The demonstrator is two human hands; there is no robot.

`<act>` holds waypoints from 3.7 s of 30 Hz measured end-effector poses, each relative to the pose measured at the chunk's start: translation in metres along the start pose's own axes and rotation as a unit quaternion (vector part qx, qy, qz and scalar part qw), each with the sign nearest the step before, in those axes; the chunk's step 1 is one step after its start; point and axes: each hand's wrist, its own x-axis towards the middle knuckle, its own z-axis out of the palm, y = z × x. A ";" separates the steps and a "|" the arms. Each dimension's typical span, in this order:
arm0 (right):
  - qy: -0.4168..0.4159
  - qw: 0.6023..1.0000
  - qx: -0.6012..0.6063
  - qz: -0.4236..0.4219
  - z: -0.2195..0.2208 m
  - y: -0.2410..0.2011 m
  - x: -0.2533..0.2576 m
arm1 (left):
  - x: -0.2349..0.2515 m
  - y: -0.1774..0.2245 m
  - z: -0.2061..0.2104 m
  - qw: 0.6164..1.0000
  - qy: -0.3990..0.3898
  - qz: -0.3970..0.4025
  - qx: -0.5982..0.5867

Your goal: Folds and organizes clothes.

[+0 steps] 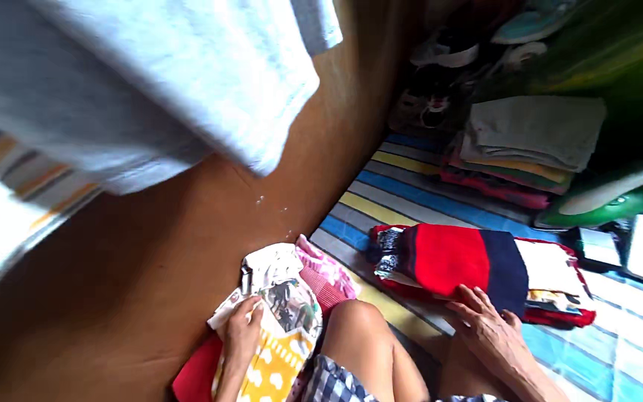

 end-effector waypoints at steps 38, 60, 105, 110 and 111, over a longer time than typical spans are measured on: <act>-0.038 0.827 0.560 -0.024 0.002 -0.127 -0.046 | -0.070 0.146 0.033 0.683 -0.367 -0.201 -0.599; -0.004 0.492 0.852 0.179 0.010 -0.120 -0.039 | -0.083 0.144 0.073 0.857 -0.175 -0.078 -0.478; 0.186 0.775 0.538 0.275 -0.130 0.117 0.038 | -0.008 0.302 0.218 0.818 -0.364 -0.106 -0.432; 0.116 0.844 0.402 0.335 -0.091 0.173 0.056 | 0.002 0.288 0.266 0.843 -0.395 -0.156 -0.330; 0.107 0.842 0.400 0.346 -0.085 0.177 0.055 | 0.002 0.285 0.268 0.846 -0.395 -0.159 -0.320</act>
